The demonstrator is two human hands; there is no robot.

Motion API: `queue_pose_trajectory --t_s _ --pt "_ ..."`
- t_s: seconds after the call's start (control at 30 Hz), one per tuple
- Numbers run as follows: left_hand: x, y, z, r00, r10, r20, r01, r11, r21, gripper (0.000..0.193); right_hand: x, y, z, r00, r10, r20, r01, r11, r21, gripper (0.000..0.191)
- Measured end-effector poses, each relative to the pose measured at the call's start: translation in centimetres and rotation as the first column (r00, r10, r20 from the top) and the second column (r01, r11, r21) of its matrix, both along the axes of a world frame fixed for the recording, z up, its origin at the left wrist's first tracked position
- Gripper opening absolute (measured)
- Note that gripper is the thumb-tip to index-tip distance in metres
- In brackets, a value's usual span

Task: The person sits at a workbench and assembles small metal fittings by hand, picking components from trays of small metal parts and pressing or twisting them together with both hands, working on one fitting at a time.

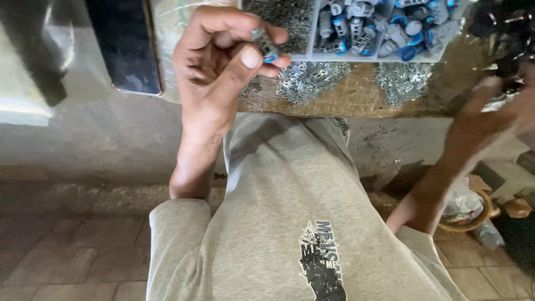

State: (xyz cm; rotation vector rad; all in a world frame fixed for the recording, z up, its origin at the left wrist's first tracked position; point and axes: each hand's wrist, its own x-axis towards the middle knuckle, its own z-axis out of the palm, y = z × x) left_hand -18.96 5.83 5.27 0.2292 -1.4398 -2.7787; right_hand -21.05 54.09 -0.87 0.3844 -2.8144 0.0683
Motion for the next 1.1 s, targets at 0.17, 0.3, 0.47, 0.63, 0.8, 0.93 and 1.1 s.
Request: queue_pose_trajectory --t_s 0.17,0.3,0.47,0.63,0.8,0.93,1.1 --pt "-0.3 0.7 -0.1 0.998 0.010 0.061 -0.009 1.000 -0.008 0.020 2.5 -0.8 -0.4 0.998 0.049 0.048 -0.044 0.993 -0.113 0.020" --pt "0.3 1.4 0.3 0.998 0.000 0.063 0.001 1.000 -0.011 0.020 2.1 -1.8 0.7 0.996 0.069 0.061 -0.055 0.977 -0.207 0.029" --pt "1.0 1.8 0.4 0.998 -0.015 0.062 0.016 1.000 -0.007 0.019 1.5 -2.8 1.5 0.985 0.162 0.059 -0.150 0.974 -0.170 0.015" --pt "1.3 2.1 0.1 0.998 -0.038 0.051 0.038 0.999 -0.009 0.017 1.4 -3.4 2.5 0.984 0.155 0.085 -0.151 0.987 -0.048 0.017" --pt "1.5 2.3 0.2 0.996 -0.047 0.075 0.046 0.999 0.006 0.017 1.8 -4.1 2.3 0.979 0.200 -0.026 -0.201 0.979 -0.036 0.026" --pt "2.0 2.6 0.7 0.992 -0.064 0.112 0.061 0.998 0.027 0.018 3.3 -5.9 0.7 0.987 0.119 -0.108 -0.143 0.959 -0.246 0.022" --pt "2.3 3.4 0.7 0.985 -0.128 0.119 0.120 0.990 0.073 0.018 6.0 -11.0 -0.7 0.962 0.274 -0.004 -0.257 0.895 -0.364 0.026"
